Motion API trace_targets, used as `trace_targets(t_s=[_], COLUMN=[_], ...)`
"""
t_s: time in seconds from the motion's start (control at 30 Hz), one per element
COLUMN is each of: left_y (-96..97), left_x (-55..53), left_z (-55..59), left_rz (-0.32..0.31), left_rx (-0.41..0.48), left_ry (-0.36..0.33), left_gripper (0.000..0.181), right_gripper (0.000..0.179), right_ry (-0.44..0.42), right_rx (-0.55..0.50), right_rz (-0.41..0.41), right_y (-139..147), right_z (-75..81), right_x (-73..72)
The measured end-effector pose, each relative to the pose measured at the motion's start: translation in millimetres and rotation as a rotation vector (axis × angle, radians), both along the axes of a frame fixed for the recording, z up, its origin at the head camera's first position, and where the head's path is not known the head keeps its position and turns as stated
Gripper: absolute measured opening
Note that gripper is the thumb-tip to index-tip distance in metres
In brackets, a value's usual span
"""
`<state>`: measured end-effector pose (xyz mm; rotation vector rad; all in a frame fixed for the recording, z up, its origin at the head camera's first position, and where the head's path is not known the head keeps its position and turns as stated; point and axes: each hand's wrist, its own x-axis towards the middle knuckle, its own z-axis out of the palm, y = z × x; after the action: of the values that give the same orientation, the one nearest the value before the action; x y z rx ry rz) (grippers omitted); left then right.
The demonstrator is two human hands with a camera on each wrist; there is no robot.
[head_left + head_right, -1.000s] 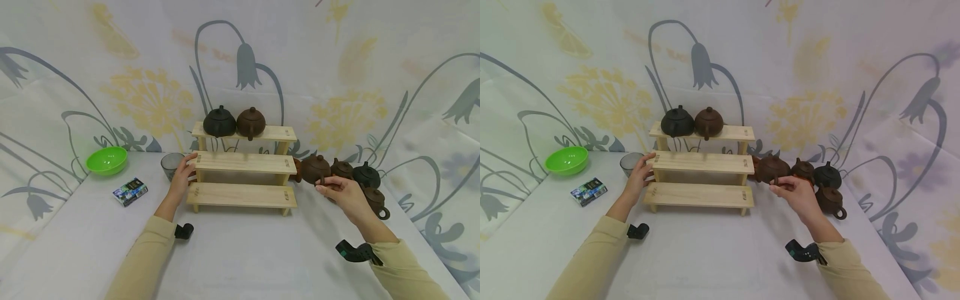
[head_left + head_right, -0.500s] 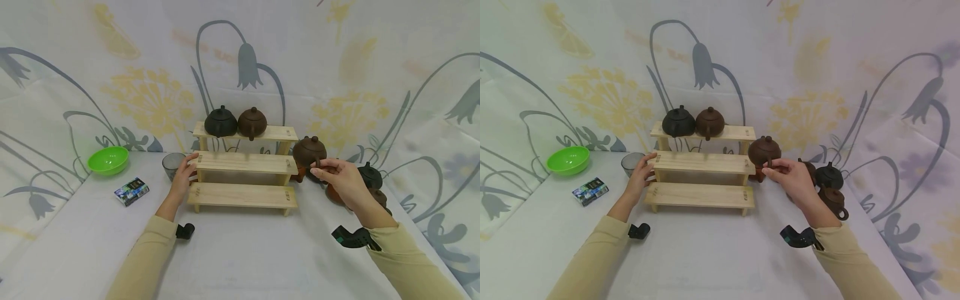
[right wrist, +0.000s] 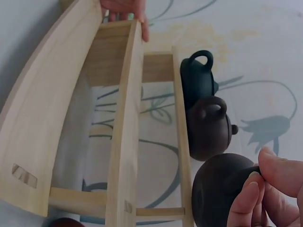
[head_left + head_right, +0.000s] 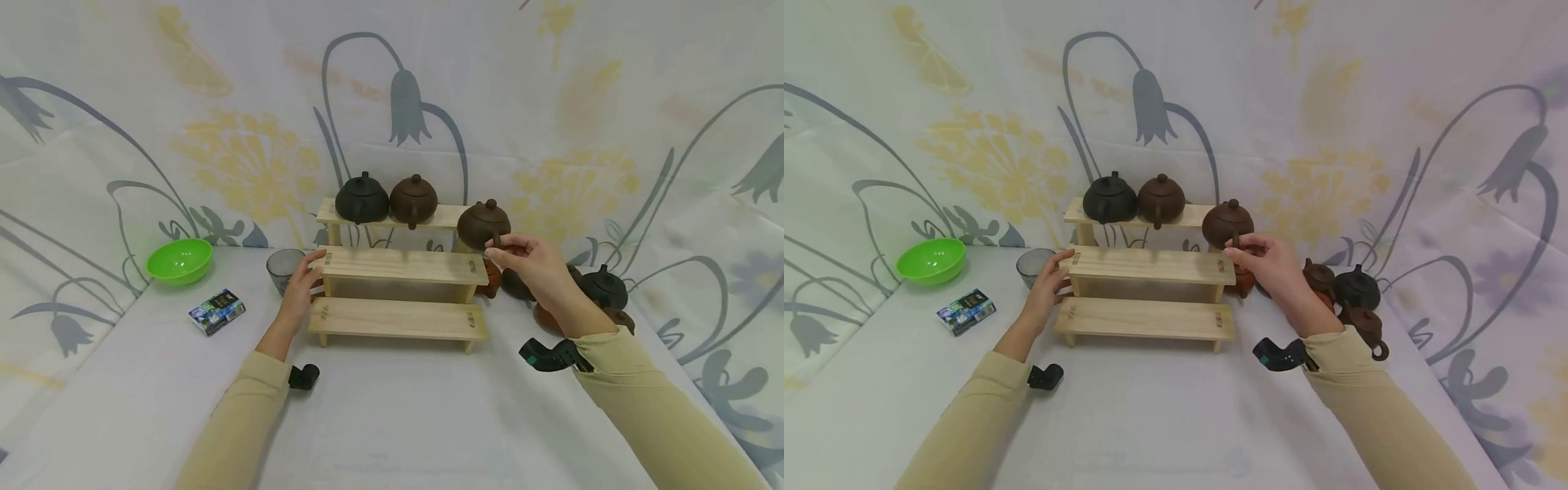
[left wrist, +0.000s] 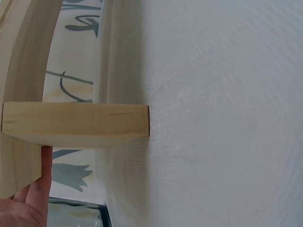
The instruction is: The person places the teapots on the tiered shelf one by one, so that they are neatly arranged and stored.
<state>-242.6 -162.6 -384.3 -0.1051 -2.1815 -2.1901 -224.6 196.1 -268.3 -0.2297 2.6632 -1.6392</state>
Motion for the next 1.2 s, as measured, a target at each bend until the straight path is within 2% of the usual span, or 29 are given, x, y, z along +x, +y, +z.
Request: trace_targets(t_s=[0.13,0.37,0.57,0.8,1.2], left_y=[0.0,-1.6,-1.7,-0.4,0.5], left_x=[-0.1,1.2,1.2,0.0,-0.6], left_z=[0.4,0.4,0.3,-0.9,-0.4], left_rz=[-0.002,0.001,0.004,0.009,0.002], left_rx=[0.003,0.012,0.014,-0.003,0.007], left_ry=[-0.003,-0.015,-0.007,-0.017,-0.005], left_gripper=[0.042,0.042,0.042,0.041,0.042], right_gripper=[0.042,0.039,0.037,0.035,0.033], right_ry=[0.032,0.017,0.022,0.037,0.088], right_rx=[-0.002,-0.082,-0.08,-0.152,-0.095], right_rz=[0.008,0.009,-0.002,0.026,0.007], right_y=[-4.3,-14.0,-20.4,-24.4,-28.8], right_z=[-0.2,-0.4,-0.5,-3.9,-4.2], right_x=[-10.1,-25.8,-37.3,-49.5,-57.4])
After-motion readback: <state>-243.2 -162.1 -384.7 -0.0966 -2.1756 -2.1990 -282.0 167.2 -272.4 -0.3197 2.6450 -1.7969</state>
